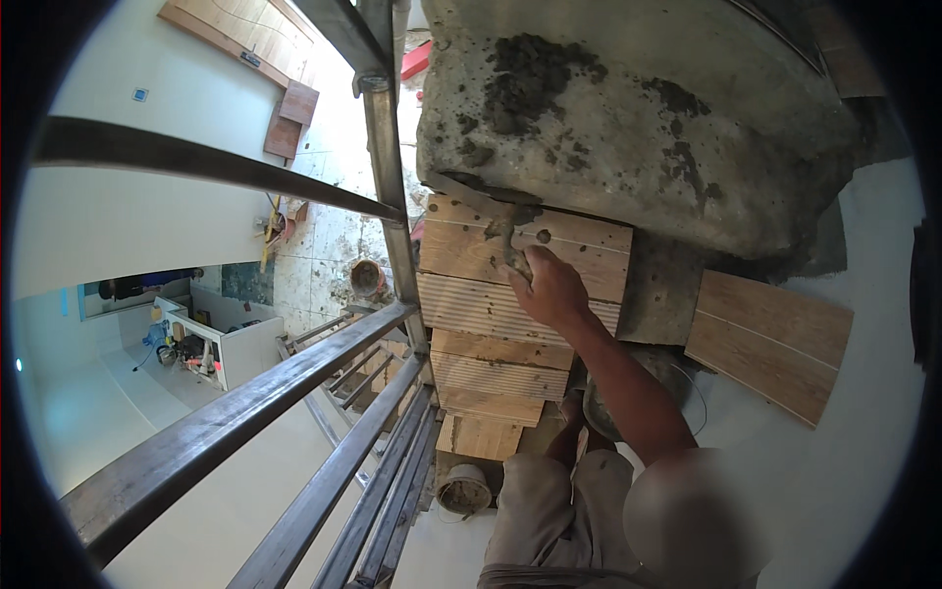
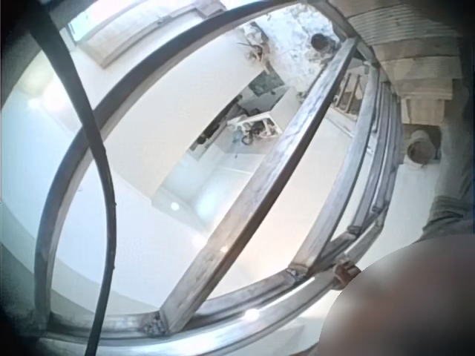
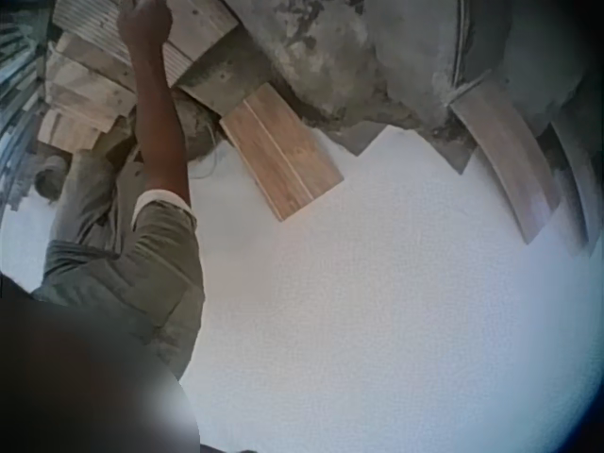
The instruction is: Tiling a concrete staircase with wooden-pattern tiles using mortar, a trowel, a mallet, and a spirit level.
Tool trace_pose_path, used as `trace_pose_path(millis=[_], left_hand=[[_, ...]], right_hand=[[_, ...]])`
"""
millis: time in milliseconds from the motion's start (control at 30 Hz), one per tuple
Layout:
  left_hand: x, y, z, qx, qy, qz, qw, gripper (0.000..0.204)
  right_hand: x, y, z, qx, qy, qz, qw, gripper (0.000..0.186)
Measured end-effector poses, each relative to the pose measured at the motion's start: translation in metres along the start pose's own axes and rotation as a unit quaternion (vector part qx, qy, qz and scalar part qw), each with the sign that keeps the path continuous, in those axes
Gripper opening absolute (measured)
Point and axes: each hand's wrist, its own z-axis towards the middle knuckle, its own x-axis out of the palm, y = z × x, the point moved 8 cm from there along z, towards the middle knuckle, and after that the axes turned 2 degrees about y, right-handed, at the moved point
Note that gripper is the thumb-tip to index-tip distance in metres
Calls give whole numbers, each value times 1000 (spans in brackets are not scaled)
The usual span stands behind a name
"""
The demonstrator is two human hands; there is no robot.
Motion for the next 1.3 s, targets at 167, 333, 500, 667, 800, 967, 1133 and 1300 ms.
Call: trace_pose_path(millis=[167, 333, 500, 667, 800, 967, 1133, 1300], left_hand=[[-3, 3, 8, 3, 1, 4, 1000, 38], [-10, 11, 5, -10, -2, 10, 1000, 39], [-21, 10, -5, -16, -17, 18, 1000, 39], [-13, 7, 5, -1, -9, 12, 1000, 39], [-20, 2, 20, 9, -6, 26, 1000, 39], [-21, -1, 23, -7, -2, 40, 999, 39], [-1, -22, 13, -21, -4, 42, 999, 39], [86, -146, 15, 63, 11, -72, 995, 43]], right_hand=[[-15, -36, 2, 68, 58, 17, 996, 40], [-20, -86, -27, 68, 21, -32, 997, 40], [-11, -58, -46, 40, 1, -64, 997, 40], [11, -44, 19, 26, 27, -89, 995, 43], [-8, -63, 32, 118, 137, -108, 978, 48], [-34, -106, -36, 93, 33, -106, 989, 51], [17, -61, -58, 96, 29, 15, 995, 37], [87, 14, 2, 92, 127, 85, 984, 47]])
